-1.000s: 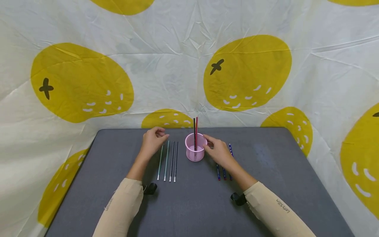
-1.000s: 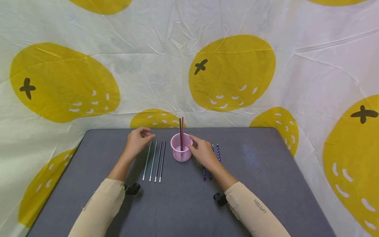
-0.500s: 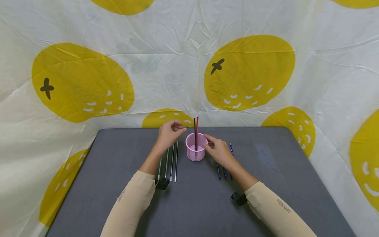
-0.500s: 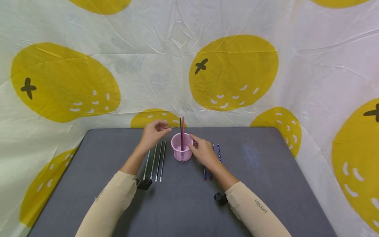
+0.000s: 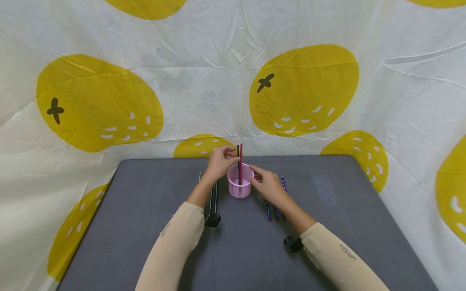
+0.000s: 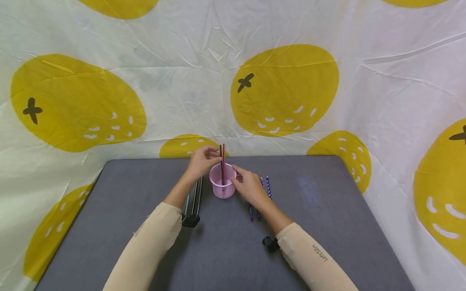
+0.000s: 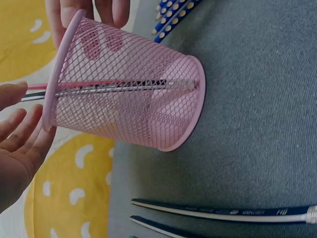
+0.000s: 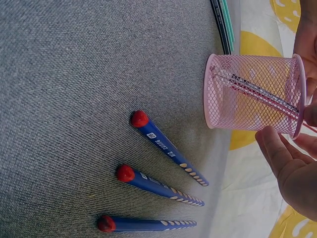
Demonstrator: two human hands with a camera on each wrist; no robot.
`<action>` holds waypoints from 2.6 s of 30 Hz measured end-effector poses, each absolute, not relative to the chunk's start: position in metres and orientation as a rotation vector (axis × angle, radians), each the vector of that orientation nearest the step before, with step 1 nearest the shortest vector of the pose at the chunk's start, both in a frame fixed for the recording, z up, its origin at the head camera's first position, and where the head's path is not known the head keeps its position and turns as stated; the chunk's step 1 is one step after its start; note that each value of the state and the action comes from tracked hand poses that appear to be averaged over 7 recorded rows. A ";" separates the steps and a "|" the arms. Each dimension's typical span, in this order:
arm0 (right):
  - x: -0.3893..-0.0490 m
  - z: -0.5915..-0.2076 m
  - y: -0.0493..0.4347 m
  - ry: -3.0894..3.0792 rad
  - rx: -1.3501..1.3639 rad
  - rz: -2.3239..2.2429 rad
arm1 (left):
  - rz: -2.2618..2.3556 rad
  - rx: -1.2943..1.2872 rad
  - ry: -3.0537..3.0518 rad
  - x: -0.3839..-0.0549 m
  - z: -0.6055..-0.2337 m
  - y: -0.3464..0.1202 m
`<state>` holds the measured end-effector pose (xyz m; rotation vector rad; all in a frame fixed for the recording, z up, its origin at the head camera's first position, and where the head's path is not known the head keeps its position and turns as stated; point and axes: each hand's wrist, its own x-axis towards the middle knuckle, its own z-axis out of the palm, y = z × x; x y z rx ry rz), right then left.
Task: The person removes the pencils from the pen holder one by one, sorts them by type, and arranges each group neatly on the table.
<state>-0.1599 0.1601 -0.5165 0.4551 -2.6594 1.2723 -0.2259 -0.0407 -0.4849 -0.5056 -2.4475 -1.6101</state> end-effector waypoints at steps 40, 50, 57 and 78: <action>-0.166 -0.512 0.163 -2.668 0.473 1.268 | -1.691 -0.482 -2.326 -0.218 -0.450 -0.038; -0.169 -0.513 0.164 -2.675 0.473 1.265 | -1.797 -0.510 -2.187 -0.203 -0.414 -0.049; -0.167 -0.512 0.163 -2.672 0.468 1.263 | -1.802 -0.507 -2.089 -0.198 -0.402 -0.068; -0.160 -0.518 0.158 -2.667 0.446 1.251 | -1.746 -0.198 -2.223 -0.205 -0.455 -0.152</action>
